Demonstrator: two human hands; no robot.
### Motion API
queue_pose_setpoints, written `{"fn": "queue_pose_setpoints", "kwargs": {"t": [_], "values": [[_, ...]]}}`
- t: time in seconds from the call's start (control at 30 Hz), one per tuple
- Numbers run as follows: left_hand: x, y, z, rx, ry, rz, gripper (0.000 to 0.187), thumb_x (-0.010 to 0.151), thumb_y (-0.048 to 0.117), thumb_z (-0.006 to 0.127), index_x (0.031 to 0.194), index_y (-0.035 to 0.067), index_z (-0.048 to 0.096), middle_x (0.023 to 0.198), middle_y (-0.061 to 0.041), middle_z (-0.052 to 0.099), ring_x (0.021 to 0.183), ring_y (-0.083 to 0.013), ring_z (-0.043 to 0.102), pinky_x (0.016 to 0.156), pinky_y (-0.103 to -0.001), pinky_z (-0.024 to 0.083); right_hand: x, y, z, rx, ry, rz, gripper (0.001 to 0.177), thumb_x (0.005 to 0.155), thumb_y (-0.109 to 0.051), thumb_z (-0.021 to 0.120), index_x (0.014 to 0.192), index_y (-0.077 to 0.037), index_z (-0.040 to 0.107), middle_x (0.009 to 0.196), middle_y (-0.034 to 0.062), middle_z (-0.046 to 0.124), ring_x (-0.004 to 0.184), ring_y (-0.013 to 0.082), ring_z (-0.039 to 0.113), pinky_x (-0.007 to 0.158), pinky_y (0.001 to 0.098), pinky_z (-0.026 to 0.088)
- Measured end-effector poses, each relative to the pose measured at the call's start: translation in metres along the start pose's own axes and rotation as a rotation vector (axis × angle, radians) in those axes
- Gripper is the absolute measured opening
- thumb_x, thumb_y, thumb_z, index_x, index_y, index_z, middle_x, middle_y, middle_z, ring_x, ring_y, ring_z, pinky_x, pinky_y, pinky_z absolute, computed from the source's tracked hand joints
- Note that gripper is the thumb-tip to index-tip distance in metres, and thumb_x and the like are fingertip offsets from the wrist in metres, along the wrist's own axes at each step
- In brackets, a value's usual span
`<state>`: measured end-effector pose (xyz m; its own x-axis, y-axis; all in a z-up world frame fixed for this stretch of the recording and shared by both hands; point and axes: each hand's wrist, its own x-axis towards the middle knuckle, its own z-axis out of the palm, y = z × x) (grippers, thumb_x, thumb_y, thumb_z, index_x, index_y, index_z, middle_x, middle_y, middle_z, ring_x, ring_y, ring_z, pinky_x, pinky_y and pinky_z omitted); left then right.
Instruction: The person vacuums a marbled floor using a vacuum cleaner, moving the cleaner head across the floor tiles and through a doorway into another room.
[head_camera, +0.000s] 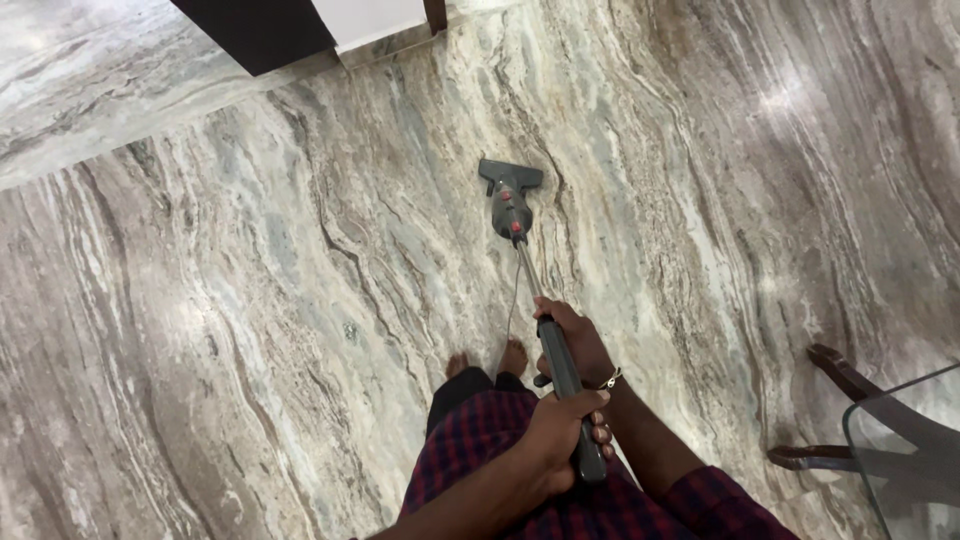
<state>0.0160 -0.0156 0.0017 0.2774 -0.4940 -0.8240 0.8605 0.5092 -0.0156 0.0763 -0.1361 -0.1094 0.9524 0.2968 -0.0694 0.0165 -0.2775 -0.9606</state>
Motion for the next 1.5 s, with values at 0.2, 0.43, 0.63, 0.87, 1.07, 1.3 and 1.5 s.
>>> {"fn": "queue_pose_setpoints", "kwargs": {"t": [0.2,0.43,0.63,0.87,1.07,1.3,1.5], "values": [[0.013,0.015,0.014,-0.006,0.015,0.020,0.021,0.093,0.012,0.071,0.094,0.009,0.050,0.073,-0.003,0.051,0.058,-0.0148,0.053,0.052,-0.035,0.051,0.021,-0.003,-0.015,0.035,-0.001,0.088,0.089,0.062,-0.015,0.081,0.146,-0.008,0.051,0.119,0.0041,0.065,0.068,0.0124,0.063,0.069,0.0274,0.053],[0.020,0.043,0.027,0.023,0.023,-0.015,0.019,0.093,0.012,0.071,0.093,0.009,0.052,0.073,-0.003,0.051,0.058,-0.0143,0.053,0.053,-0.034,0.050,0.047,-0.002,-0.020,0.088,0.040,0.060,0.088,0.066,-0.013,0.081,0.149,-0.007,0.050,0.117,0.0063,0.064,0.067,0.0121,0.059,0.067,0.0268,0.052],[0.028,0.066,0.034,0.047,0.005,-0.030,0.019,0.095,0.012,0.070,0.092,0.009,0.051,0.073,-0.002,0.051,0.058,-0.0138,0.053,0.053,-0.034,0.050,0.069,0.007,-0.029,0.025,0.052,-0.009,0.090,0.065,-0.013,0.083,0.149,-0.007,0.049,0.118,0.0080,0.066,0.070,0.0129,0.063,0.071,0.0269,0.053],[0.037,0.088,0.046,0.047,-0.013,-0.032,0.021,0.094,0.012,0.070,0.093,0.011,0.049,0.074,-0.001,0.050,0.058,-0.0130,0.052,0.053,-0.034,0.050,0.094,0.026,-0.037,0.029,0.079,-0.137,0.087,0.071,-0.022,0.085,0.149,-0.005,0.051,0.122,0.0103,0.065,0.105,0.0206,0.067,0.088,0.0307,0.052],[0.047,0.099,0.065,0.060,0.015,-0.034,0.020,0.093,0.013,0.070,0.094,0.012,0.050,0.074,-0.001,0.050,0.058,-0.0135,0.052,0.052,-0.034,0.050,0.104,0.030,-0.051,0.094,0.078,-0.162,0.084,0.078,-0.027,0.083,0.152,-0.003,0.051,0.126,0.0084,0.062,0.106,0.0215,0.063,0.095,0.0330,0.049],[0.073,0.103,0.091,0.047,-0.007,0.011,0.018,0.093,0.013,0.071,0.091,0.008,0.054,0.071,-0.002,0.053,0.057,-0.0145,0.055,0.052,-0.034,0.051,0.122,0.038,-0.074,0.371,0.069,0.284,0.073,0.083,-0.025,0.081,0.149,-0.006,0.056,0.120,0.0064,0.062,0.075,0.0152,0.063,0.067,0.0321,0.057],[0.087,0.117,0.112,0.021,0.040,0.011,0.019,0.093,0.012,0.071,0.097,0.009,0.053,0.073,-0.003,0.053,0.058,-0.0135,0.054,0.052,-0.033,0.050,0.150,0.023,-0.106,-0.076,0.037,-0.059,0.086,0.069,-0.021,0.085,0.146,-0.006,0.050,0.119,0.0072,0.064,0.081,0.0162,0.067,0.074,0.0299,0.056]]}}
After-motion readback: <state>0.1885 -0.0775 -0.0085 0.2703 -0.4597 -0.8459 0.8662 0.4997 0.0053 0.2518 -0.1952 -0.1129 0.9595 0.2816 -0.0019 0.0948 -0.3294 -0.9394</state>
